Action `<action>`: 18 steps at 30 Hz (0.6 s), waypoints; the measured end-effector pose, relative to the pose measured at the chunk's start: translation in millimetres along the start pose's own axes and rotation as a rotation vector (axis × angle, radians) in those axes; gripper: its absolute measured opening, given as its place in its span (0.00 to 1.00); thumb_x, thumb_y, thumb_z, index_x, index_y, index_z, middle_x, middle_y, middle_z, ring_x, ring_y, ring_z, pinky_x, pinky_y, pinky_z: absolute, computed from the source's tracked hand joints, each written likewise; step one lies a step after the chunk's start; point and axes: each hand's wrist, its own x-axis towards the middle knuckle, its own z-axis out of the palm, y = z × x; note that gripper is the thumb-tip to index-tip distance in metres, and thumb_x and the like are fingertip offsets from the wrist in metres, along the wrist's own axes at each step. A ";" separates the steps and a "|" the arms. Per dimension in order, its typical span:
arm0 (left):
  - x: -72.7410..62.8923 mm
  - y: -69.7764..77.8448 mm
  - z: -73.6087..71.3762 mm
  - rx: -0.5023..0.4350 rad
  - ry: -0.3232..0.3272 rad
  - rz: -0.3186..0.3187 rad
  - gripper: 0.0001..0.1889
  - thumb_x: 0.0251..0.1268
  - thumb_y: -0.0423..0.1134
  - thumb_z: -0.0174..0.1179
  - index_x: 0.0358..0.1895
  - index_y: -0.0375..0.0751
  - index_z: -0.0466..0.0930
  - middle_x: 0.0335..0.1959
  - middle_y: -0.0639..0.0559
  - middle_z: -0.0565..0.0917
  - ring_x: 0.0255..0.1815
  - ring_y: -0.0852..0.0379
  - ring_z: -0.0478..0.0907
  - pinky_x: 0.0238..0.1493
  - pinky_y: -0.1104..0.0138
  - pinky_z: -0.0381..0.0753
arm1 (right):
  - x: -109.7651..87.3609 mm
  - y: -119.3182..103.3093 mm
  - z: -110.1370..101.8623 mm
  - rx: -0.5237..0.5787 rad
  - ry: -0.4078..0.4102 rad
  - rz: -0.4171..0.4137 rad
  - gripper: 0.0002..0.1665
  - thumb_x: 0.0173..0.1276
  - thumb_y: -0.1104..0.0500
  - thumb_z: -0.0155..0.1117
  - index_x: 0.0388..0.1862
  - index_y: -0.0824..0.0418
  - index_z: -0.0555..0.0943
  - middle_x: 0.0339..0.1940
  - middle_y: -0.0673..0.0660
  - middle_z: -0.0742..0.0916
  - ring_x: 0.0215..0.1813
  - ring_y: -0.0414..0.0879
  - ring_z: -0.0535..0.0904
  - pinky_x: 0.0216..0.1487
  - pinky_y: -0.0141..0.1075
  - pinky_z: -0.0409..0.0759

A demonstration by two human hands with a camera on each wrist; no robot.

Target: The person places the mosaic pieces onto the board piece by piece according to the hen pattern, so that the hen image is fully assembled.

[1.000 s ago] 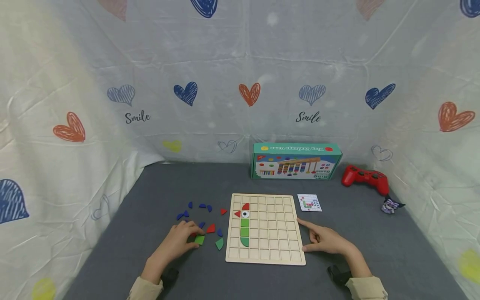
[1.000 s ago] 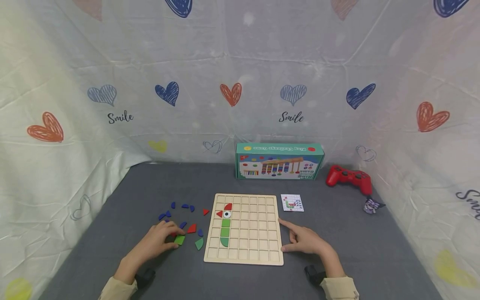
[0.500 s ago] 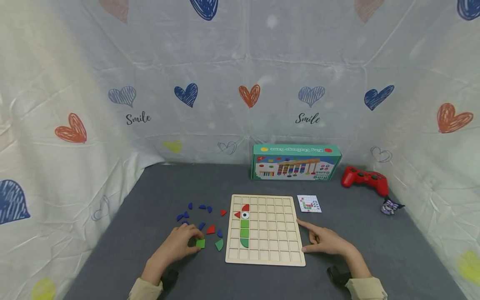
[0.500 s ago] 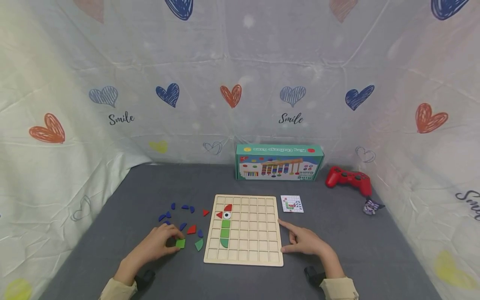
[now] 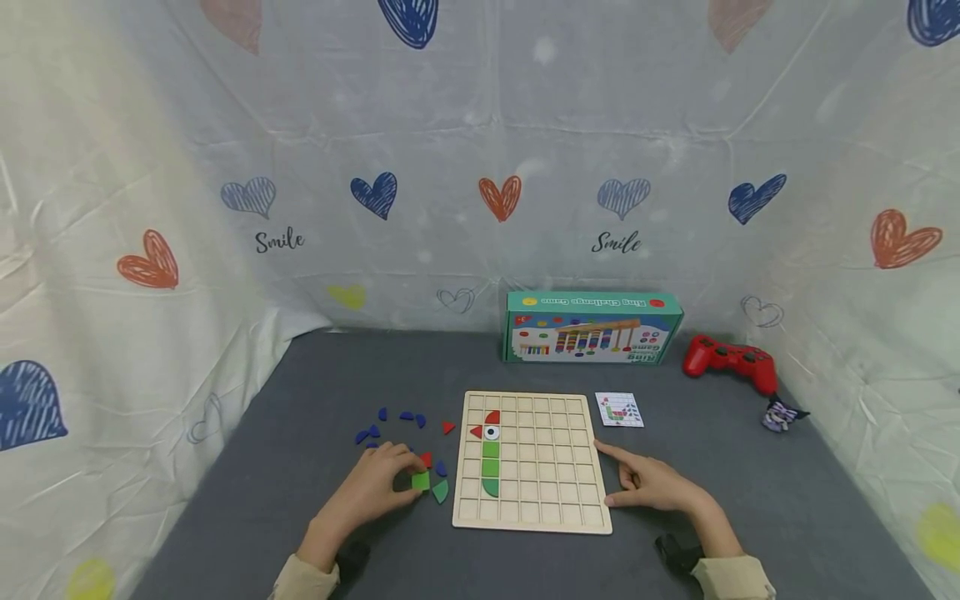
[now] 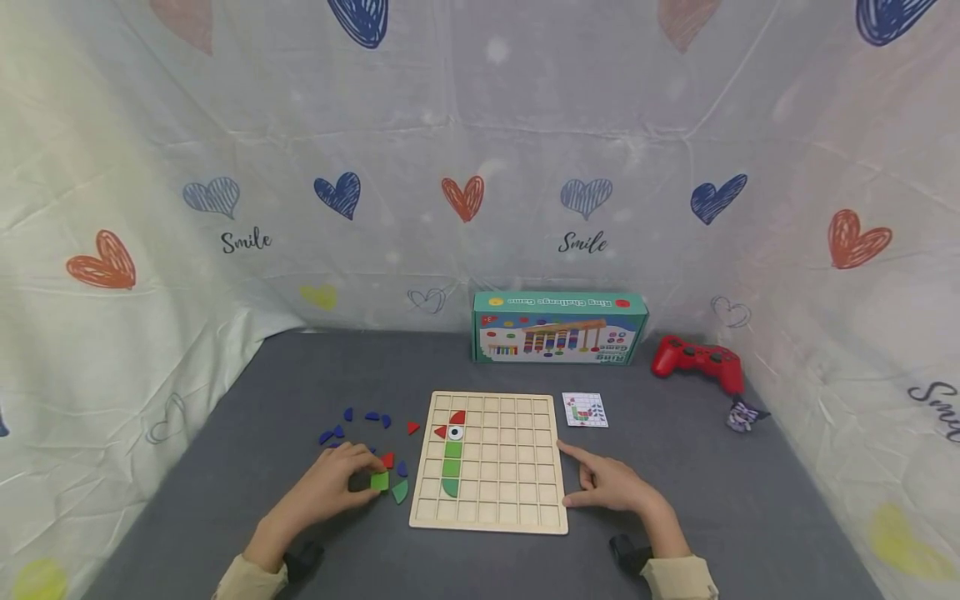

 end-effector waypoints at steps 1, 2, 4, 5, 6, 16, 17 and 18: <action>1.5 2.1 0.3 -0.006 0.002 0.007 0.11 0.46 0.46 0.70 0.35 0.56 0.82 0.32 0.65 0.76 0.34 0.66 0.67 0.43 0.57 0.68 | 0.0 0.2 0.1 0.000 0.001 -0.002 0.50 0.56 0.45 0.68 0.72 0.61 0.58 0.21 0.47 0.73 0.19 0.33 0.63 0.21 0.27 0.62; 3.0 4.4 0.6 -0.010 0.001 0.011 0.11 0.46 0.46 0.70 0.36 0.56 0.82 0.32 0.65 0.76 0.34 0.66 0.67 0.43 0.57 0.68 | 0.0 0.4 0.1 0.000 0.001 -0.003 0.50 0.56 0.45 0.68 0.72 0.61 0.58 0.21 0.47 0.73 0.19 0.33 0.63 0.21 0.27 0.62; 6.1 8.8 1.8 -0.011 -0.002 0.020 0.11 0.46 0.46 0.70 0.36 0.56 0.82 0.32 0.65 0.76 0.35 0.66 0.67 0.44 0.57 0.68 | 0.1 0.7 0.3 0.001 0.002 -0.003 0.50 0.56 0.45 0.68 0.72 0.61 0.58 0.20 0.46 0.73 0.19 0.33 0.63 0.21 0.27 0.61; 7.8 10.6 2.7 -0.007 -0.003 0.025 0.11 0.47 0.46 0.69 0.36 0.56 0.82 0.32 0.65 0.76 0.35 0.66 0.67 0.44 0.57 0.68 | 0.1 0.9 0.4 0.001 0.003 -0.004 0.50 0.56 0.45 0.68 0.72 0.61 0.58 0.20 0.46 0.72 0.19 0.33 0.63 0.21 0.27 0.61; 9.5 12.8 3.6 -0.010 -0.006 0.027 0.11 0.47 0.46 0.69 0.36 0.56 0.82 0.32 0.65 0.76 0.35 0.66 0.67 0.44 0.57 0.68 | 0.1 0.9 0.4 0.002 0.005 -0.005 0.50 0.56 0.45 0.68 0.72 0.61 0.58 0.20 0.46 0.72 0.19 0.33 0.63 0.21 0.27 0.61; 24.6 29.9 14.9 0.001 -0.007 0.085 0.12 0.48 0.48 0.69 0.38 0.56 0.83 0.34 0.64 0.78 0.35 0.66 0.67 0.45 0.56 0.68 | 0.3 1.6 0.6 0.000 0.006 -0.015 0.49 0.56 0.45 0.68 0.71 0.61 0.58 0.20 0.46 0.73 0.19 0.32 0.63 0.21 0.26 0.62; 25.8 31.3 16.0 0.001 -0.009 0.090 0.12 0.48 0.48 0.69 0.38 0.56 0.83 0.34 0.64 0.78 0.35 0.66 0.67 0.45 0.56 0.68 | 0.3 1.6 0.6 0.000 0.006 -0.015 0.49 0.56 0.45 0.68 0.71 0.61 0.58 0.20 0.46 0.73 0.19 0.32 0.63 0.21 0.26 0.62; 26.9 32.8 17.3 0.004 -0.008 0.094 0.12 0.48 0.48 0.69 0.38 0.56 0.83 0.34 0.64 0.77 0.34 0.66 0.66 0.45 0.56 0.68 | 0.3 1.7 0.6 0.001 0.006 -0.014 0.49 0.56 0.45 0.68 0.71 0.61 0.58 0.20 0.46 0.73 0.19 0.32 0.63 0.21 0.26 0.61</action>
